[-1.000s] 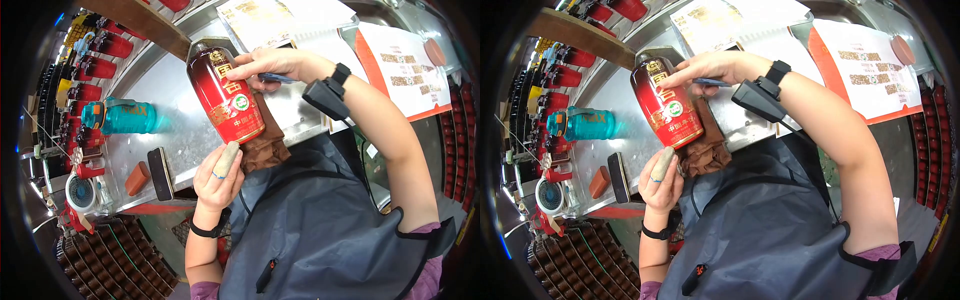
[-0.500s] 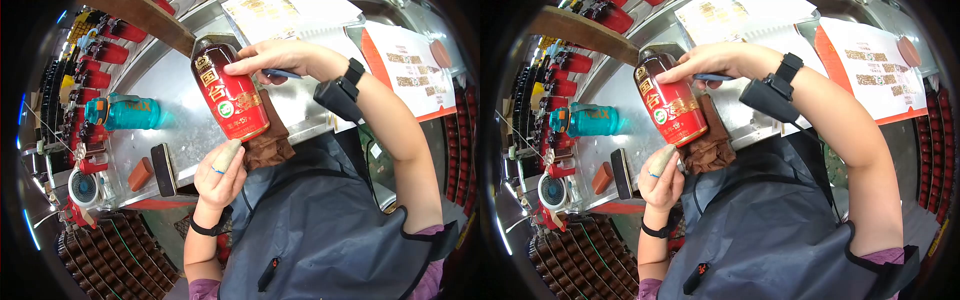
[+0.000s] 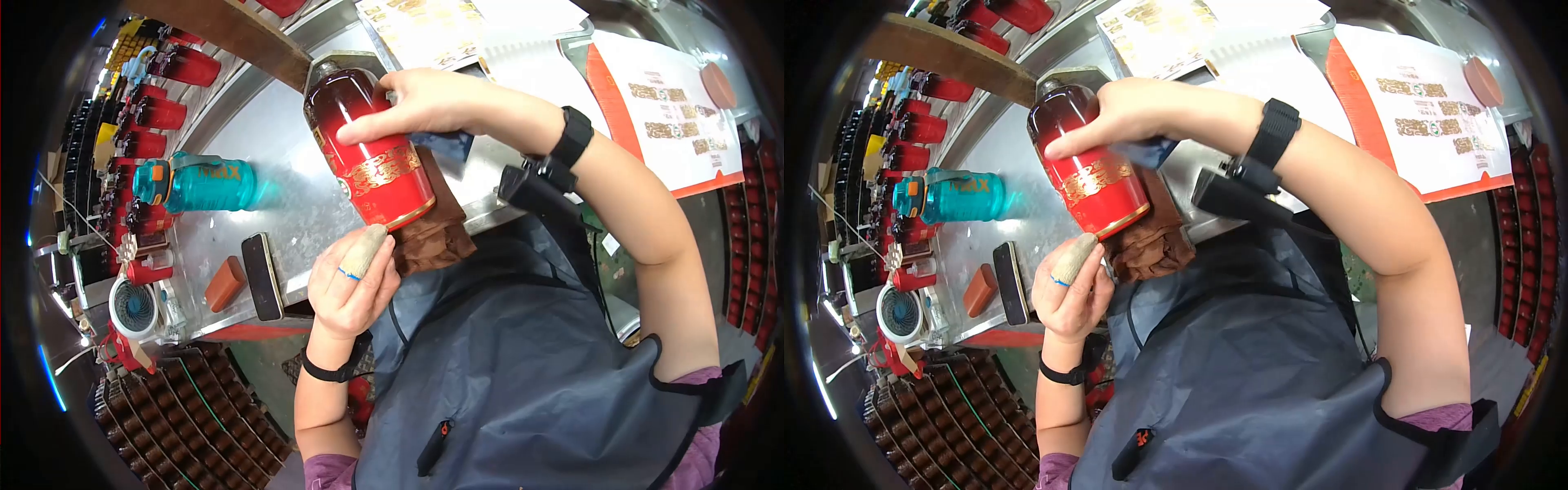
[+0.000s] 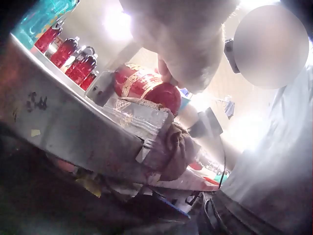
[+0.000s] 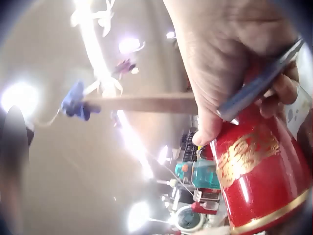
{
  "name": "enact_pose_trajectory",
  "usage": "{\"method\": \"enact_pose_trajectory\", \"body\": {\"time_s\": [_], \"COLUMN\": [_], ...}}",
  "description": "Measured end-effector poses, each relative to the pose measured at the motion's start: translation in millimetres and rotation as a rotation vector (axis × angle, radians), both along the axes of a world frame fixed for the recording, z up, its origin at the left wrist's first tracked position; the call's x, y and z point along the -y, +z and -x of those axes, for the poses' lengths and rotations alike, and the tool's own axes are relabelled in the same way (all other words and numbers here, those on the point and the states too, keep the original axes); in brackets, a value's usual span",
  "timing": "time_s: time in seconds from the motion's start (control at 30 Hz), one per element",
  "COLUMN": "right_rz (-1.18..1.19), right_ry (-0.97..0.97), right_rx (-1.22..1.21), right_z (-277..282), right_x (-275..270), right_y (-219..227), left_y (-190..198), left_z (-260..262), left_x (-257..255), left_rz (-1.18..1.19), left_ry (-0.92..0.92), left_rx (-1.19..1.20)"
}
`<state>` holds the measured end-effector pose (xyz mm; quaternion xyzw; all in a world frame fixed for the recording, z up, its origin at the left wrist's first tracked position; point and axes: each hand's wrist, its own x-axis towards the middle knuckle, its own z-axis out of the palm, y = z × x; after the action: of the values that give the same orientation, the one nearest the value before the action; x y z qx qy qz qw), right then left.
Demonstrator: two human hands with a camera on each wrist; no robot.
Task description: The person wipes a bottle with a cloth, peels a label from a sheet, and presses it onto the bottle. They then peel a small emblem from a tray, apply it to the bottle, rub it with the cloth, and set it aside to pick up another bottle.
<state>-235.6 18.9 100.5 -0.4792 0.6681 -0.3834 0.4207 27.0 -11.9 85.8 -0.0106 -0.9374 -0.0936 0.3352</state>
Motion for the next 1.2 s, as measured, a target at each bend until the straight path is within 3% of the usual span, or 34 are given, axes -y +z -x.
{"method": "enact_pose_trajectory", "body": {"time_s": [0.03,0.07,0.13,0.27,0.37,0.43,0.47,0.53,0.6,0.7,0.8,0.9,0.97,1.0,1.07,1.1,1.13,1.2], "right_rz": [0.020,-0.113,-0.039,-0.010,-0.019,-0.067,-0.066,-0.050,-0.095,-0.036,-0.039,0.017,-0.089,-0.087,0.073,-0.102,-0.103,-0.080], "right_ry": [0.027,0.074,0.113,0.135,0.006,0.005,0.002,0.017,0.106,0.141,0.123,0.057,0.063,0.061,0.082,0.077,0.078,0.119], "right_rx": [0.224,0.423,0.582,0.588,0.389,-0.352,-0.352,-0.138,0.373,0.530,0.500,0.290,-0.193,-0.193,0.006,0.216,0.216,0.503], "right_z": [3,15,15,8,-7,-12,-9,5,20,20,13,0,-2,1,14,21,23,23], "right_x": [1,-6,-11,-4,1,10,9,6,-1,-11,-7,4,11,11,8,1,-3,-6], "right_y": [-6,-9,-20,-22,-2,5,4,0,-3,-9,-10,1,8,5,-8,0,-3,-11], "left_y": [-1,-1,-3,0,1,2,2,2,1,1,2,5,6,5,4,2,1,2], "left_z": [-1,-1,-3,-3,-2,0,0,0,-1,-2,-1,1,2,2,1,-1,-2,-2], "left_x": [0,0,-1,1,3,4,3,0,1,-1,-1,0,1,2,3,3,3,1], "left_rz": [0.033,0.032,0.033,0.042,0.051,0.053,0.055,0.019,0.021,0.022,0.024,0.020,0.017,0.021,0.025,0.035,0.045,0.039], "left_ry": [-0.004,-0.003,0.006,-0.005,-0.023,-0.041,-0.043,-0.018,-0.006,0.003,-0.003,-0.016,-0.029,-0.032,-0.037,-0.029,-0.021,-0.015], "left_rx": [-0.001,-0.001,0.000,0.013,0.026,0.026,0.026,0.015,0.012,0.010,0.009,0.014,0.014,0.014,0.011,0.009,0.008,0.008]}}
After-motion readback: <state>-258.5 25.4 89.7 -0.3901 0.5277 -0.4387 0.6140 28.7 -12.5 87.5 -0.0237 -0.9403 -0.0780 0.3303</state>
